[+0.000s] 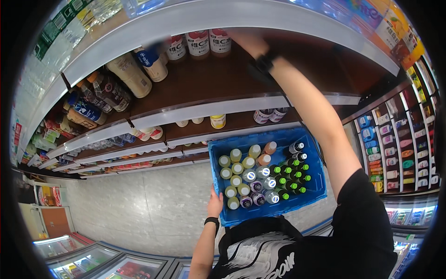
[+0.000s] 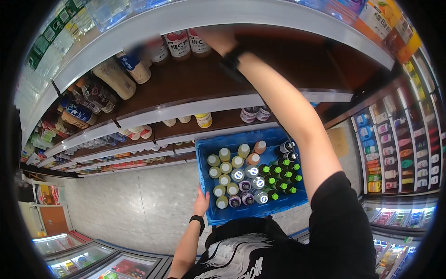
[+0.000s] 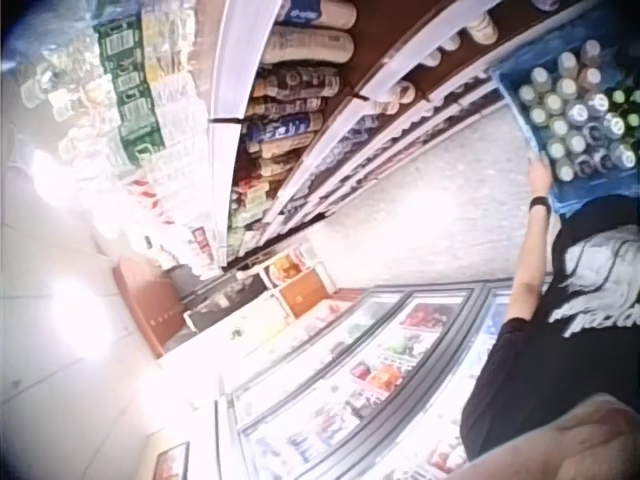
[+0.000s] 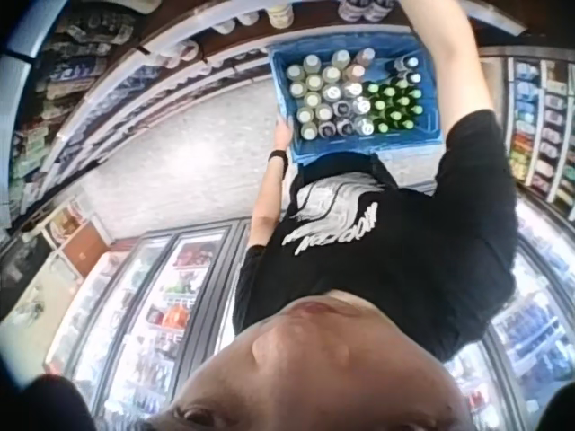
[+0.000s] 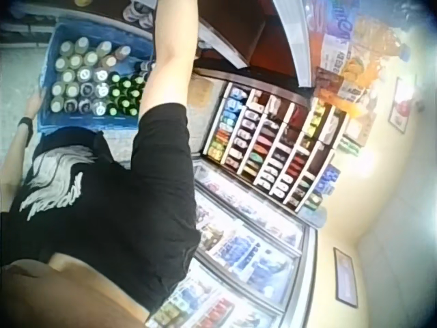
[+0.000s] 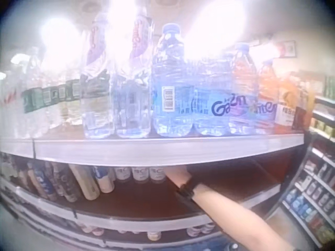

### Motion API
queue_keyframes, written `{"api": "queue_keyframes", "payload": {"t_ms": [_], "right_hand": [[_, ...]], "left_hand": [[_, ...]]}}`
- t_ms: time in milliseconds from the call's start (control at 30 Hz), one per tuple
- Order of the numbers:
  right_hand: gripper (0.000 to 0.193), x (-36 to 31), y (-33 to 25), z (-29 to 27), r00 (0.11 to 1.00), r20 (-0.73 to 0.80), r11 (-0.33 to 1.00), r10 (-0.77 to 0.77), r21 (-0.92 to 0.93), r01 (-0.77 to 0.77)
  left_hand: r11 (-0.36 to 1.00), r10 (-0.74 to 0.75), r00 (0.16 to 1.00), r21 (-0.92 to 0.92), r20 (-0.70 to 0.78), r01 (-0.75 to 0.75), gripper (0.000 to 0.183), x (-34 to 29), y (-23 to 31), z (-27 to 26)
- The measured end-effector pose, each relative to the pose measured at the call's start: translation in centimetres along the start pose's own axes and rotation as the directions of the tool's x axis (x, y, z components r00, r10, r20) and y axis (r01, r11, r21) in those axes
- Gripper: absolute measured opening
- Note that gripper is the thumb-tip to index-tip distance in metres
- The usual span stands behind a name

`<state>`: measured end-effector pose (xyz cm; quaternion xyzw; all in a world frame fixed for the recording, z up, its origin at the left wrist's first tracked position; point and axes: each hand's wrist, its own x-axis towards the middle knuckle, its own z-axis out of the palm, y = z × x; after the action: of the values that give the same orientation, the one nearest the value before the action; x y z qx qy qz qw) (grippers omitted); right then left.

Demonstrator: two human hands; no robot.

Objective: The person transfers various bottled beverages from a blue plastic crate onto a store shelf. They pick up bottles one by one, including green-capped and white-capped varieties, and place them in rows on the shelf. The person occasionally adjusts the bottles to align them neatly.

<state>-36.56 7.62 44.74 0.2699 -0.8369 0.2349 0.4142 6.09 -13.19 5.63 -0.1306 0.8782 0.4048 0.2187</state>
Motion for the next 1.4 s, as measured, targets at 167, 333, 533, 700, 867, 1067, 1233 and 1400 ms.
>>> {"api": "queue_keyframes", "payload": {"t_ms": [167, 333, 533, 700, 867, 1067, 1233, 1400], "right_hand": [[0.033, 1.9, -1.1, -0.7, 0.998, -0.012, 0.998, -0.063, 0.022, 0.063], [0.027, 0.3, 0.0, -4.3, 0.995, 0.011, 0.968, -0.104, 0.231, 0.098], [0.028, -4.8, 2.4, -8.2, 0.727, 0.364, 0.413, 0.582, 0.638, -0.650], [0.039, -14.0, 0.1, -17.6, 0.680, 0.418, 0.105, 0.603, 0.803, -0.586], [0.048, -25.6, -0.8, -27.4, 0.437, 0.558, -0.081, 0.705, 0.676, -0.732], [0.033, -38.6, -2.2, -23.5, 0.311, 0.374, 0.342, 0.874, -0.018, -0.939], [0.048, -49.0, 0.4, -14.5, 0.321, 0.510, 0.514, 0.798, -0.299, -0.804], [0.053, -55.9, 1.0, -7.1, 0.173, 0.531, 0.411, 0.829, -0.370, -0.833]], "left_hand": [[0.991, 0.052, 0.998, -0.118, -0.023, -0.054, 0.060, 0.2, -1.2, 0.9], [0.988, 0.084, 0.996, -0.125, -0.040, -0.089, 0.060, 0.2, -1.4, 1.1], [0.989, 0.125, 0.992, -0.079, -0.024, -0.127, 0.060, 0.4, -1.3, 0.6], [0.979, 0.188, 0.980, -0.069, -0.060, -0.192, 0.060, 0.7, -2.1, 1.1], [0.996, 0.089, 0.996, -0.002, -0.008, -0.089, 0.060, 0.1, -0.3, 0.5], [0.997, 0.071, 0.997, 0.033, -0.014, -0.071, 0.061, 0.2, -0.1, 0.7], [0.996, 0.031, 0.999, 0.086, 0.041, -0.034, 0.063, 0.6, -0.2, 0.4], [0.991, -0.039, 0.992, 0.131, 0.120, 0.023, 0.065, 0.2, -1.0, -0.8]]}}
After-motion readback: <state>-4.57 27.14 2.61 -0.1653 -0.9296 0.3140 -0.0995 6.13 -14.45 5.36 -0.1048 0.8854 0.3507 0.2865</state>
